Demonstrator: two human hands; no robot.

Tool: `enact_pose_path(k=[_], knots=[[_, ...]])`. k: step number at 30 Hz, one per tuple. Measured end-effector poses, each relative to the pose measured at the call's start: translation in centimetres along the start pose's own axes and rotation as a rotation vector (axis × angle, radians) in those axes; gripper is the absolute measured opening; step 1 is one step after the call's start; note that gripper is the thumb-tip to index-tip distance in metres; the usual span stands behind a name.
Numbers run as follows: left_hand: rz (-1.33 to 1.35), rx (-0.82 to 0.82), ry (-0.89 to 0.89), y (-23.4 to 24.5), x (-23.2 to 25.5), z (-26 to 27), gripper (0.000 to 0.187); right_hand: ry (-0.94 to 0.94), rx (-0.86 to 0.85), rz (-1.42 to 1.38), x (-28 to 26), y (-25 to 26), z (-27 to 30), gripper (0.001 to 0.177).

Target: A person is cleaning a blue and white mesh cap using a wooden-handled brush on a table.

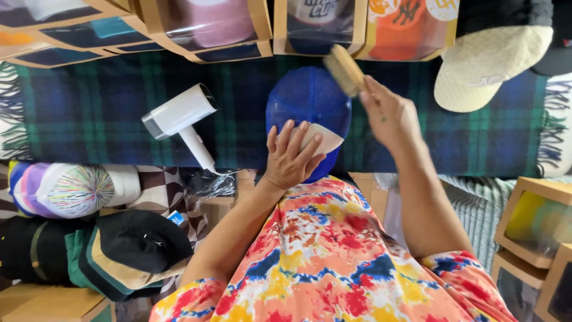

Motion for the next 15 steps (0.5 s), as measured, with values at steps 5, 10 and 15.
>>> enact_pose_path(k=[5,10,15], knots=[[-0.003,0.027,-0.014,-0.3,-0.1,0.1,0.043,0.109,-0.055,0.094,-5.8,4.3,-0.8,0.032],[0.015,0.025,-0.030,-0.5,-0.3,0.3,0.044,0.164,-0.153,0.238,-6.9,3.2,-1.1,0.033],[0.007,-0.001,-0.022,-0.7,-0.3,0.5,0.046,-0.595,-0.436,-0.290,1.9,0.7,-1.9,0.034]])
Point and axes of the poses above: each hand's wrist, its own z-axis away from the middle knuckle, its own y-axis out of the back of the hand, x = y × z, the point moved 4 cm from there along -z, towards the middle knuckle, and after that the axes turned 6 degrees about -x, right-handed, at the moved point
